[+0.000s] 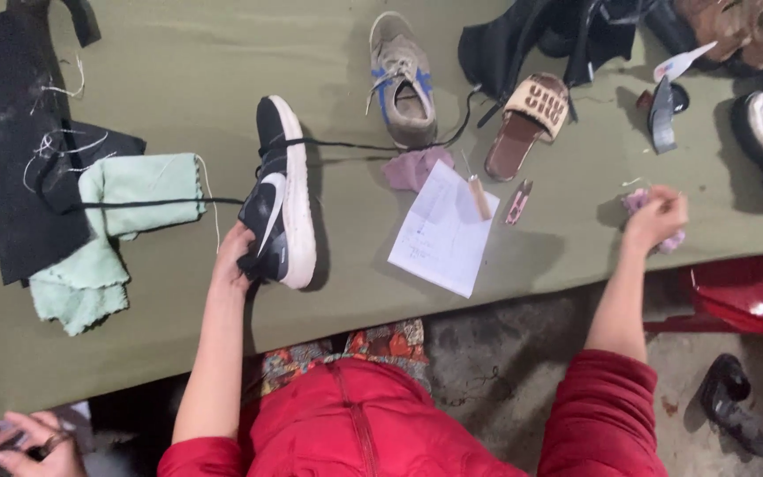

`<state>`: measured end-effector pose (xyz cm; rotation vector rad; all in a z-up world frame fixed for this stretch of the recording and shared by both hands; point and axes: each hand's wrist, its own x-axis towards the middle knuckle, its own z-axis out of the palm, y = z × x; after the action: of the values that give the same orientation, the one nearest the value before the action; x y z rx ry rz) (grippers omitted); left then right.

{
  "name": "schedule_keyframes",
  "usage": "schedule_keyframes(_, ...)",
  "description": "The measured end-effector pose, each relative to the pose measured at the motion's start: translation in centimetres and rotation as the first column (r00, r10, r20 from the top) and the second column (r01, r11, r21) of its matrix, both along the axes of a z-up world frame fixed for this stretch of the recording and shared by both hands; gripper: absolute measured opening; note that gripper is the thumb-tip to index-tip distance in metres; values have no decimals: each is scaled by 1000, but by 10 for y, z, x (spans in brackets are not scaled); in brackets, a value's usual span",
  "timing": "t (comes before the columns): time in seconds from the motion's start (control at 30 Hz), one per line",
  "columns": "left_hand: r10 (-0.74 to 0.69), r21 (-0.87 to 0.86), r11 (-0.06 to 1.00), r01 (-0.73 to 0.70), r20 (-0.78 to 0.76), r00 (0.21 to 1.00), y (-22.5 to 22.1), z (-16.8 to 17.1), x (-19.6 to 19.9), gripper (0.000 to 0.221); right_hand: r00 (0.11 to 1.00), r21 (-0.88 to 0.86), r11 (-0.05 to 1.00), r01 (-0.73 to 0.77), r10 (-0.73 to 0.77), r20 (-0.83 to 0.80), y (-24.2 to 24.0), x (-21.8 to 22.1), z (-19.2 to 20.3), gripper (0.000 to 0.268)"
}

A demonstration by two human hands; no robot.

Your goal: Threading laces through the eyelets of a black and white sneaker on a repair bench.

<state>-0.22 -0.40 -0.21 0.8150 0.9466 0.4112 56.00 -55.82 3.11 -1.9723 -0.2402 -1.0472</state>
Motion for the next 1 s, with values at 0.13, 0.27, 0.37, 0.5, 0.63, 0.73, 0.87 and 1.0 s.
schedule_keyframes(0.13,34,-43,999,-34,-13,999,-8,22,-1,56,988,-191,979,-78,50,-148,9,7,-30,28)
schedule_keyframes(0.27,38,-47,998,-39,-30,999,-3,10,-1,51,971,-502,863,-59,-66,-228,24,19,-28,33)
schedule_keyframes(0.37,57,-61,996,-61,-64,996,-8,27,3,42,947,-575,817,-46,-149,-286,36,35,-14,25)
schedule_keyframes(0.5,63,-68,995,-73,-141,988,-11,37,5,33,848,-572,812,-116,-219,-483,47,68,7,40)
schedule_keyframes(0.63,72,-32,997,-77,-142,987,-6,14,-1,27,826,-635,759,-144,-261,-500,36,126,-4,62)
schedule_keyframes(0.73,98,-50,993,-106,-140,985,-10,29,3,30,794,-611,776,-156,-270,-544,50,157,7,77)
schedule_keyframes(0.87,93,-114,987,-114,-176,980,1,-5,-5,18,714,-591,784,-191,-303,-632,61,181,12,94)
schedule_keyframes(1.0,92,-102,989,-111,-177,980,2,-17,-7,11,468,-591,780,-205,-452,-759,110,153,68,86)
